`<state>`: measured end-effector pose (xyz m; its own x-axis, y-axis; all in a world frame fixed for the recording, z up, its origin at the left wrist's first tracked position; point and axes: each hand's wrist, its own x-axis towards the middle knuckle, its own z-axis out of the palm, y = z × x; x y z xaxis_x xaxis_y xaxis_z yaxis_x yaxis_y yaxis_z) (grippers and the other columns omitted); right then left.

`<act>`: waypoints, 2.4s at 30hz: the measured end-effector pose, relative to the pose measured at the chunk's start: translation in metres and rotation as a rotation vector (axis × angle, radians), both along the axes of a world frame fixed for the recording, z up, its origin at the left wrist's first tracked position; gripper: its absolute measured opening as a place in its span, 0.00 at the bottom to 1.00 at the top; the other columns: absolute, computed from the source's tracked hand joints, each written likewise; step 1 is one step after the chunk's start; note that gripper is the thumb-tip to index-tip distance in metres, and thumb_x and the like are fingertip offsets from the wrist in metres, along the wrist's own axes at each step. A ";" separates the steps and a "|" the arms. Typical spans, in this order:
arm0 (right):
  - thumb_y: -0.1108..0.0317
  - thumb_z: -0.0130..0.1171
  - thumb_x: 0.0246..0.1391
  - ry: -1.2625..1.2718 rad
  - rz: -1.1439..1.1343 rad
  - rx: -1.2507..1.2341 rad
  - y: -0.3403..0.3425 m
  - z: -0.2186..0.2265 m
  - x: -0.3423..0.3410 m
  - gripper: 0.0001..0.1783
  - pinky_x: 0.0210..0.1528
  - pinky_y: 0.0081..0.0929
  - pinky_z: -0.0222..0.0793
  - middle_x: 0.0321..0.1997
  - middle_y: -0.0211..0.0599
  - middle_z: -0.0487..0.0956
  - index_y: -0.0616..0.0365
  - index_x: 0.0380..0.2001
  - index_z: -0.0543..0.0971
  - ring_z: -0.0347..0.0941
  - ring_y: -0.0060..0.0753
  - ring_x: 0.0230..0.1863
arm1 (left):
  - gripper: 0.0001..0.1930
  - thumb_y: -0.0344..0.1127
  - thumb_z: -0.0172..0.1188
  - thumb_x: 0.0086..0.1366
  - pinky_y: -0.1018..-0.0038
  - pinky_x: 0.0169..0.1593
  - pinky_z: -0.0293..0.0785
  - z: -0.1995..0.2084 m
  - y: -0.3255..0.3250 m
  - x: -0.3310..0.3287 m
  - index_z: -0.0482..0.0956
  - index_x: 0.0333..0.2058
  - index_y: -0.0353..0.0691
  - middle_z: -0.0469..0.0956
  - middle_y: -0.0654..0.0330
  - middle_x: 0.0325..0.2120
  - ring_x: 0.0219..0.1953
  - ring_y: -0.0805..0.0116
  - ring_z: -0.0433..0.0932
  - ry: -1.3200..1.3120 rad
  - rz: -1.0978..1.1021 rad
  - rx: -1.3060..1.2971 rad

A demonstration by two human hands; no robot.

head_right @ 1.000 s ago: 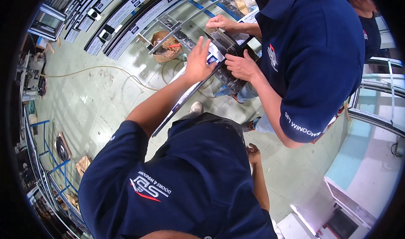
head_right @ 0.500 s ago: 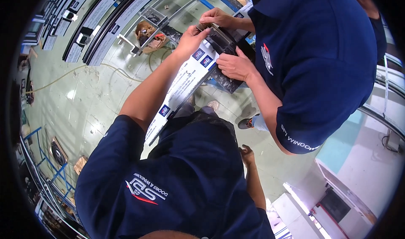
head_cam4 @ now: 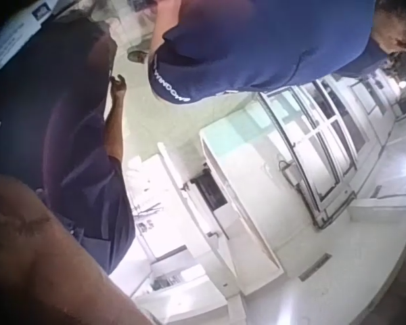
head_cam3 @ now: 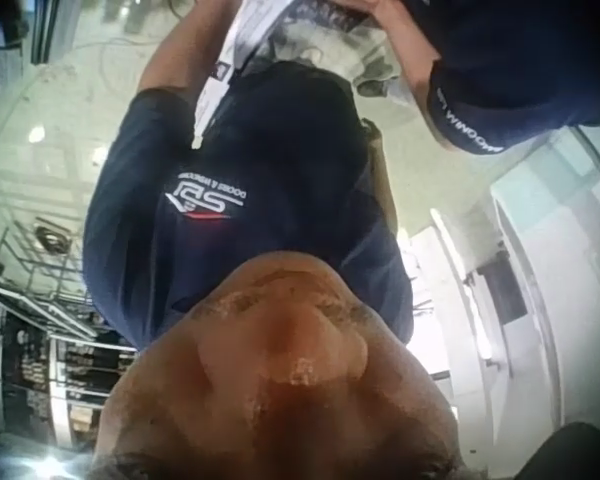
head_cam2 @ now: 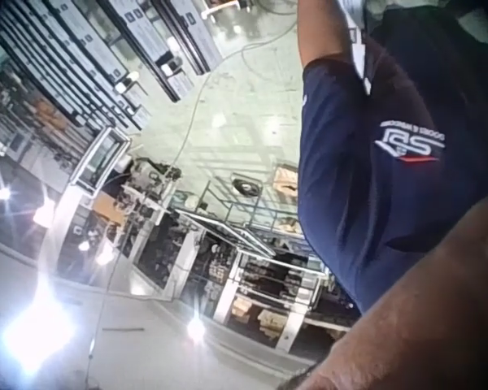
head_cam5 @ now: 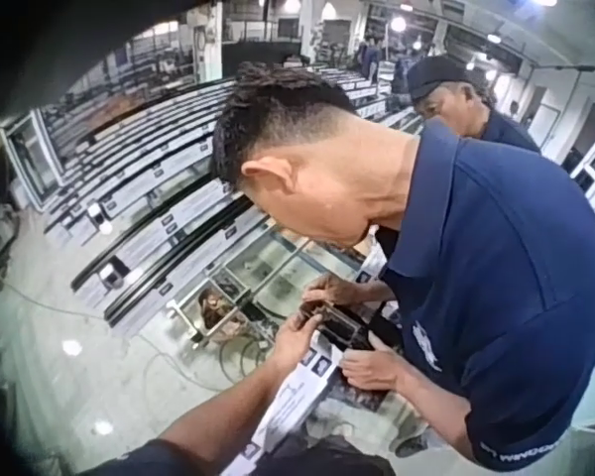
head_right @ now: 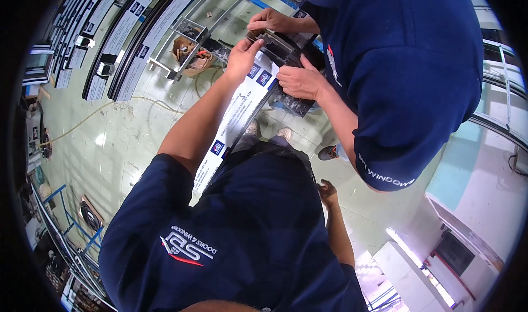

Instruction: The person assembles metal frames by hand, then seals them using a sealant gun and sealant from a tube, bracing the frames with C-clamps during the process.

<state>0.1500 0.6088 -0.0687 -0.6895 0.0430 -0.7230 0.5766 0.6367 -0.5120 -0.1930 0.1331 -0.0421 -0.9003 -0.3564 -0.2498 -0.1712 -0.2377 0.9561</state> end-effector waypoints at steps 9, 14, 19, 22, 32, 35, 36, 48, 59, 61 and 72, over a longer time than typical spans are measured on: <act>0.61 0.70 0.61 0.031 -0.041 0.045 0.002 -0.024 -0.007 0.30 0.38 0.26 0.75 0.34 0.36 0.85 0.63 0.62 0.75 0.78 0.26 0.32 | 0.18 0.47 0.67 0.71 0.78 0.41 0.73 0.003 -0.005 0.002 0.83 0.45 0.36 0.84 0.64 0.34 0.36 0.78 0.76 -0.116 -0.032 -0.093; 0.66 0.71 0.60 0.123 -0.149 -0.198 0.006 -0.028 0.017 0.32 0.45 0.27 0.77 0.43 0.41 0.86 0.65 0.64 0.73 0.81 0.28 0.42 | 0.20 0.45 0.68 0.70 0.76 0.43 0.74 0.022 0.005 0.000 0.80 0.46 0.31 0.85 0.59 0.36 0.38 0.74 0.79 -0.164 0.011 -0.195; 0.70 0.71 0.59 -0.053 -0.225 -0.073 -0.024 0.013 0.003 0.33 0.48 0.28 0.78 0.45 0.44 0.85 0.66 0.65 0.71 0.82 0.32 0.45 | 0.20 0.42 0.68 0.70 0.75 0.47 0.75 -0.008 0.001 0.002 0.77 0.48 0.30 0.85 0.56 0.39 0.41 0.72 0.81 -0.035 0.031 -0.154; 0.73 0.70 0.57 -0.074 -0.243 -0.081 -0.027 0.013 0.004 0.34 0.48 0.27 0.78 0.45 0.45 0.85 0.66 0.65 0.71 0.83 0.32 0.45 | 0.20 0.42 0.68 0.70 0.75 0.49 0.75 -0.010 0.002 0.001 0.77 0.48 0.30 0.85 0.55 0.40 0.43 0.71 0.81 -0.002 0.030 -0.153; 0.75 0.65 0.59 0.123 -0.263 -0.330 -0.005 -0.028 0.021 0.32 0.43 0.21 0.75 0.45 0.42 0.85 0.68 0.66 0.69 0.80 0.25 0.40 | 0.25 0.53 0.61 0.73 0.70 0.49 0.75 0.011 0.002 0.006 0.80 0.47 0.32 0.86 0.52 0.39 0.41 0.66 0.81 -0.117 -0.003 -0.296; 0.74 0.65 0.58 0.052 -0.270 -0.363 -0.013 -0.022 0.009 0.32 0.45 0.23 0.76 0.45 0.40 0.85 0.67 0.65 0.70 0.80 0.25 0.40 | 0.27 0.56 0.60 0.71 0.59 0.51 0.77 -0.015 -0.013 0.013 0.80 0.47 0.32 0.85 0.41 0.41 0.46 0.47 0.84 -0.071 0.031 -0.354; 0.74 0.65 0.58 0.061 -0.275 -0.375 -0.004 -0.035 0.014 0.32 0.45 0.23 0.76 0.45 0.40 0.85 0.67 0.65 0.70 0.80 0.25 0.40 | 0.26 0.55 0.60 0.71 0.59 0.52 0.76 -0.009 -0.007 0.005 0.80 0.46 0.32 0.84 0.41 0.41 0.46 0.46 0.84 -0.068 0.012 -0.357; 0.76 0.61 0.63 0.002 -0.235 -0.369 0.061 -0.141 0.040 0.28 0.50 0.30 0.80 0.52 0.44 0.83 0.60 0.66 0.70 0.81 0.34 0.49 | 0.21 0.48 0.64 0.70 0.58 0.48 0.79 0.021 0.005 0.014 0.78 0.45 0.32 0.85 0.43 0.37 0.41 0.48 0.85 -0.017 0.065 -0.302; 0.71 0.55 0.69 -0.025 -0.240 -0.716 0.074 -0.162 0.048 0.21 0.51 0.31 0.82 0.54 0.41 0.82 0.63 0.63 0.73 0.79 0.33 0.49 | 0.22 0.49 0.64 0.70 0.60 0.49 0.78 0.039 0.008 0.010 0.77 0.46 0.33 0.85 0.44 0.38 0.43 0.49 0.84 -0.077 -0.005 -0.315; 0.71 0.56 0.69 -0.053 -0.168 -0.722 0.081 -0.161 0.043 0.21 0.51 0.31 0.82 0.55 0.41 0.82 0.63 0.63 0.73 0.80 0.33 0.50 | 0.23 0.52 0.64 0.69 0.59 0.50 0.77 0.030 -0.004 0.021 0.77 0.45 0.33 0.84 0.43 0.38 0.43 0.47 0.83 -0.089 0.048 -0.314; 0.71 0.60 0.64 0.037 -0.023 -0.482 0.095 -0.170 0.047 0.27 0.54 0.31 0.80 0.61 0.44 0.79 0.67 0.65 0.71 0.81 0.34 0.52 | 0.27 0.57 0.60 0.70 0.51 0.53 0.77 0.023 0.003 0.011 0.78 0.48 0.36 0.83 0.38 0.44 0.50 0.37 0.82 -0.125 0.003 -0.401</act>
<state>0.1971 0.7042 -0.2384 -0.7176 -0.2757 -0.6396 0.5637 0.3094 -0.7658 -0.1822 0.1359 -0.0190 -0.8704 -0.4507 -0.1981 -0.2919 0.1483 0.9449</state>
